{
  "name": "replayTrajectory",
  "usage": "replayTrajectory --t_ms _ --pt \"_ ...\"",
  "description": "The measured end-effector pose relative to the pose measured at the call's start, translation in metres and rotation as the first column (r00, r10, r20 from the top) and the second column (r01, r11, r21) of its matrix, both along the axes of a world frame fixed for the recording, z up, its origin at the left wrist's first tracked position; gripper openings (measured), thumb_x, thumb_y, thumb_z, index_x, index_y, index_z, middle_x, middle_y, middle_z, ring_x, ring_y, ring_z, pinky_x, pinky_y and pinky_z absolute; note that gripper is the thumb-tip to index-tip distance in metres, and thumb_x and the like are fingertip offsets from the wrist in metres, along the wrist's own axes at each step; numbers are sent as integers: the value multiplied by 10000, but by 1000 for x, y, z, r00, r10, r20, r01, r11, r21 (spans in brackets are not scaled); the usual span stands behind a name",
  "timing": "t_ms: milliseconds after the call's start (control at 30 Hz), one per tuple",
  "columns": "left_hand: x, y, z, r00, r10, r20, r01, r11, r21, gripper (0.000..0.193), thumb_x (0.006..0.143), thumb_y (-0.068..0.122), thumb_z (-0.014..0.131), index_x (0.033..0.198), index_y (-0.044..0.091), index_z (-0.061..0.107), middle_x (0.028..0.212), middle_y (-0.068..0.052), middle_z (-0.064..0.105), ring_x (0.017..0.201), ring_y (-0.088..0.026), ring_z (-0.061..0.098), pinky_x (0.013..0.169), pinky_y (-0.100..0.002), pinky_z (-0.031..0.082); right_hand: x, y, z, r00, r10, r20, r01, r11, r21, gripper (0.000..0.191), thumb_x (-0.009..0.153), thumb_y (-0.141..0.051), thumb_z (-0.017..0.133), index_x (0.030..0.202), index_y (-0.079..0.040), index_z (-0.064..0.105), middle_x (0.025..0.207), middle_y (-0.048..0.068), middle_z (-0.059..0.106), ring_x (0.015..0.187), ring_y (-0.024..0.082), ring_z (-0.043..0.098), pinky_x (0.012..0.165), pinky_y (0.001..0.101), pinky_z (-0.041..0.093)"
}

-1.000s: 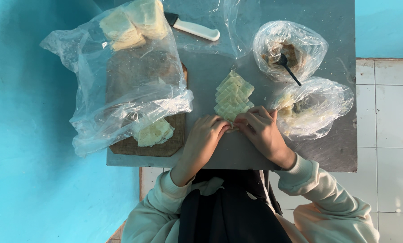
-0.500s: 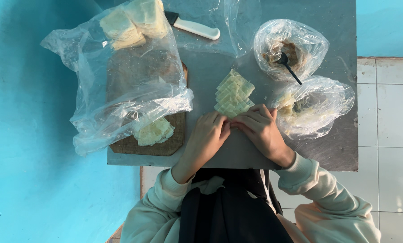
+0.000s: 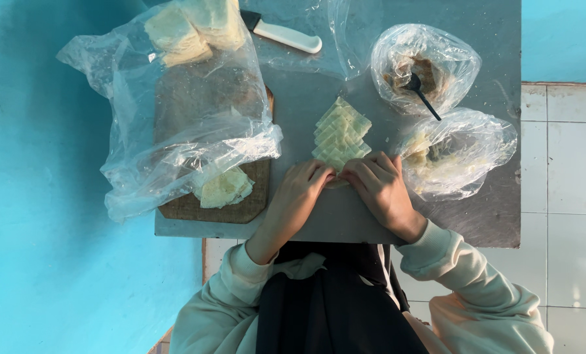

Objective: The person sits at a small metal table and folds thin square wrappers, then uses a spoon to scoop brown filling from a plastic-lined bowl onto a wrapper and folds the wrapper over the filling, arranging the filled pieces on the table.

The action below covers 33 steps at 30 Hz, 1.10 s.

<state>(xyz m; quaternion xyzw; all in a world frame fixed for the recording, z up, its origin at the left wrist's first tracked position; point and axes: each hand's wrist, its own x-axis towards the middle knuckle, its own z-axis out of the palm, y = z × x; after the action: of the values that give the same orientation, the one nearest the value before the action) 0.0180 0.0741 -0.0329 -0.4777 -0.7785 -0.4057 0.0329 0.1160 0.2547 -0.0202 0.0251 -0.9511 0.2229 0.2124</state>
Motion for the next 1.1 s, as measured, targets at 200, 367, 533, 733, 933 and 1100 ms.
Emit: replayTrajectory --t_ms 200,367,533,733,933,1100 --pt "-1 2 -5 999 -24 45 27 998 -63 247 894 159 783 1079 59 652 1008 -70 637 935 -278 645 840 -422 501 3 2 6 1000 20 10 -20 999 26 183 885 -57 750 1057 -102 706 1029 -26 730 954 179 636 868 365 401" --pt "-1 2 -9 1000 -15 -5 15 999 -40 267 866 110 780 1100 57 663 1071 -76 631 970 -273 649 861 -418 504 4 3 9 999 -8 51 10 999 -53 192 875 -73 768 1055 -110 713 1010 -40 720 959 167 640 886 362 405" --pt "-3 2 -12 998 -9 -63 7 999 -34 288 829 107 786 1087 54 670 1101 -88 616 972 -286 642 861 -423 505 4 2 12 999 32 39 -32 999 3 255 823 -166 819 1052 -113 721 1041 -31 724 995 189 630 873 371 403" --pt "-3 2 -10 999 2 -38 -3 999 -34 250 841 107 787 1054 58 666 1089 -80 619 956 -286 638 860 -417 505 2 4 8 999 42 18 -44 995 94 283 806 -190 833 1066 -118 745 1114 -10 723 1035 222 602 875 387 410" --pt "-2 1 -10 1000 18 -21 -18 1000 -11 236 839 96 783 1037 55 662 1051 -81 613 936 -283 637 848 -413 508 3 1 7 1000 26 9 -27 993 117 240 795 -182 826 1026 -145 770 1095 -9 678 1034 247 563 884 395 427" --pt "-2 1 -13 1000 26 6 -26 1000 -10 211 878 97 783 1047 57 664 1021 -79 606 910 -275 638 815 -412 502 1 2 11 999 44 23 -46 993 113 243 791 -193 822 1016 -123 761 1092 6 683 1027 247 571 856 398 421"
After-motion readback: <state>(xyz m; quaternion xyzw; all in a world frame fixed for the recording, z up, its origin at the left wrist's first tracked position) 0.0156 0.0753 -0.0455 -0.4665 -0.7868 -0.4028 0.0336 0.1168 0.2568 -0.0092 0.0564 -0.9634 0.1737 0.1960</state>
